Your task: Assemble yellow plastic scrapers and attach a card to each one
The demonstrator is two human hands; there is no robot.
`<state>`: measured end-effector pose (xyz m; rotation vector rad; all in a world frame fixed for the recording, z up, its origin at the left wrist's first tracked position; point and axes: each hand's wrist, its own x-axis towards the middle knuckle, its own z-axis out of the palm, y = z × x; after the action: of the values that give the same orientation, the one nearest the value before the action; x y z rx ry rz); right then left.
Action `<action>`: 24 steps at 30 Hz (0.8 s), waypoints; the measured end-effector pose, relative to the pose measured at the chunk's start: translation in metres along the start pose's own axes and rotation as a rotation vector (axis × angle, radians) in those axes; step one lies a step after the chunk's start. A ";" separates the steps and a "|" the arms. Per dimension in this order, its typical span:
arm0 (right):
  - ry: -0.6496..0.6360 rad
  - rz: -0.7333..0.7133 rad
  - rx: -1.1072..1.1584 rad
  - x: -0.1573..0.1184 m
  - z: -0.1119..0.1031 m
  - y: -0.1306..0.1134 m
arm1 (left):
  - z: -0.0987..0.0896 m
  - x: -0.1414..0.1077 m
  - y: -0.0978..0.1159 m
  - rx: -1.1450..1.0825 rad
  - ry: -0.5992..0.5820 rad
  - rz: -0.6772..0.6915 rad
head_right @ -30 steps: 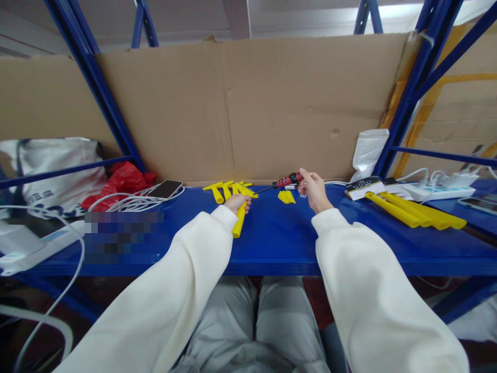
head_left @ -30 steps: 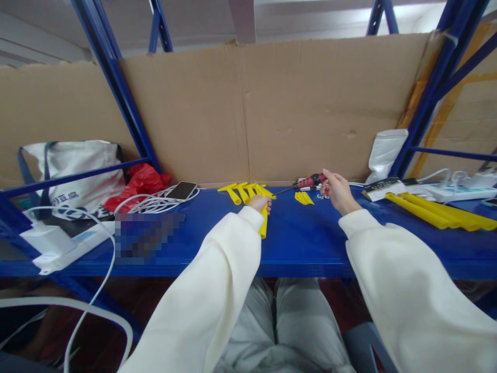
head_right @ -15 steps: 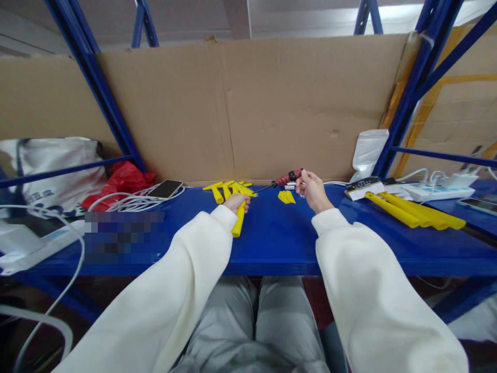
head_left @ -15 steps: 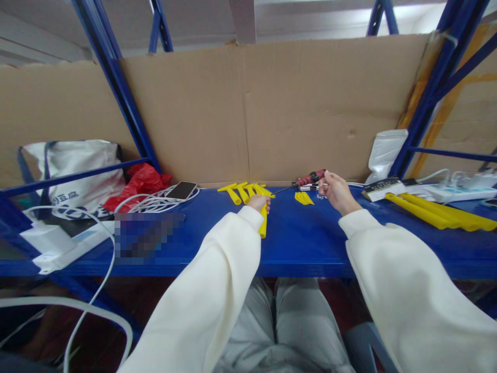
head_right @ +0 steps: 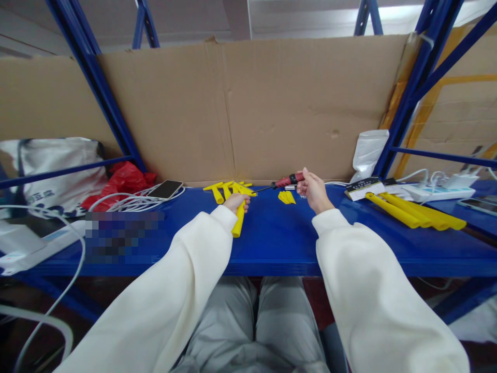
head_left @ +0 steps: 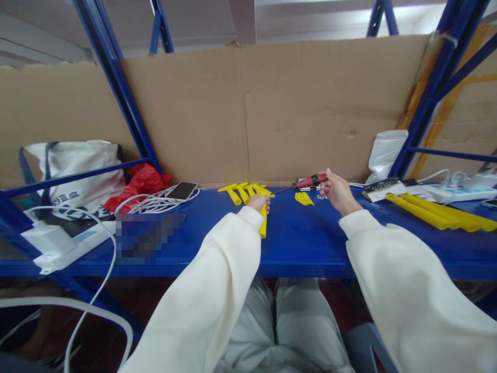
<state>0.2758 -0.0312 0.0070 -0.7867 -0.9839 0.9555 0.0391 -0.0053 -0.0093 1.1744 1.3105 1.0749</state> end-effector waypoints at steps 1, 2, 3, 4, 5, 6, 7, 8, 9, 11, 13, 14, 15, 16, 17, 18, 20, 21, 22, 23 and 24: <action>-0.019 0.004 0.004 -0.001 0.000 -0.001 | 0.000 0.000 0.000 -0.001 -0.003 0.001; -0.029 0.007 0.009 -0.001 0.001 -0.001 | 0.000 0.000 0.000 -0.002 -0.006 0.002; -0.034 0.011 0.014 -0.002 0.001 -0.002 | -0.001 0.000 0.000 -0.003 -0.008 0.002; -0.035 0.015 0.017 -0.002 0.002 -0.002 | -0.001 0.000 0.000 -0.004 -0.010 0.000; -0.033 0.017 0.017 -0.002 0.002 -0.002 | -0.001 0.000 0.000 -0.005 -0.012 -0.002; -0.032 0.018 0.013 -0.002 0.002 -0.002 | -0.001 0.000 0.000 -0.006 -0.012 -0.004; -0.030 0.016 0.008 -0.002 0.002 -0.001 | -0.001 0.000 0.000 -0.007 -0.012 -0.006; -0.026 0.013 0.004 -0.002 0.002 -0.001 | 0.000 -0.001 0.001 -0.009 -0.012 -0.008; -0.015 0.010 0.003 -0.002 0.002 0.000 | 0.000 -0.003 0.001 -0.010 -0.013 -0.011; 0.029 0.020 0.009 -0.001 0.002 0.000 | 0.001 -0.006 0.003 -0.012 -0.014 -0.019; 0.074 0.049 0.015 -0.001 0.003 -0.001 | 0.003 -0.011 0.006 -0.018 -0.015 -0.032; 0.092 0.062 0.015 -0.001 0.003 -0.001 | 0.004 -0.013 0.007 -0.028 -0.012 -0.045; 0.107 0.069 0.015 -0.001 0.004 -0.001 | 0.005 -0.016 0.008 -0.039 -0.007 -0.056; 0.117 0.071 0.014 -0.002 0.004 -0.001 | 0.005 -0.018 0.009 -0.048 -0.003 -0.063; 0.121 0.069 0.014 -0.002 0.005 -0.001 | 0.006 -0.020 0.010 -0.054 0.001 -0.068; 0.117 0.065 0.017 -0.002 0.005 -0.001 | 0.006 -0.021 0.011 -0.058 0.004 -0.068; 0.087 0.061 0.023 -0.003 0.004 -0.002 | 0.006 -0.023 0.012 -0.062 0.008 -0.065; 0.065 0.064 0.026 -0.003 0.004 -0.002 | 0.006 -0.023 0.012 -0.063 0.010 -0.064; 0.045 0.069 0.028 -0.003 0.003 -0.003 | 0.006 -0.023 0.011 -0.064 0.012 -0.064; 0.026 0.074 0.031 -0.003 0.003 -0.003 | 0.006 -0.023 0.011 -0.066 0.013 -0.066; 0.007 0.079 0.036 -0.003 0.002 -0.003 | 0.006 -0.022 0.011 -0.069 0.015 -0.067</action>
<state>0.2737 -0.0351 0.0096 -0.8035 -0.9326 1.0353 0.0460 -0.0262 0.0038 1.0662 1.3055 1.0736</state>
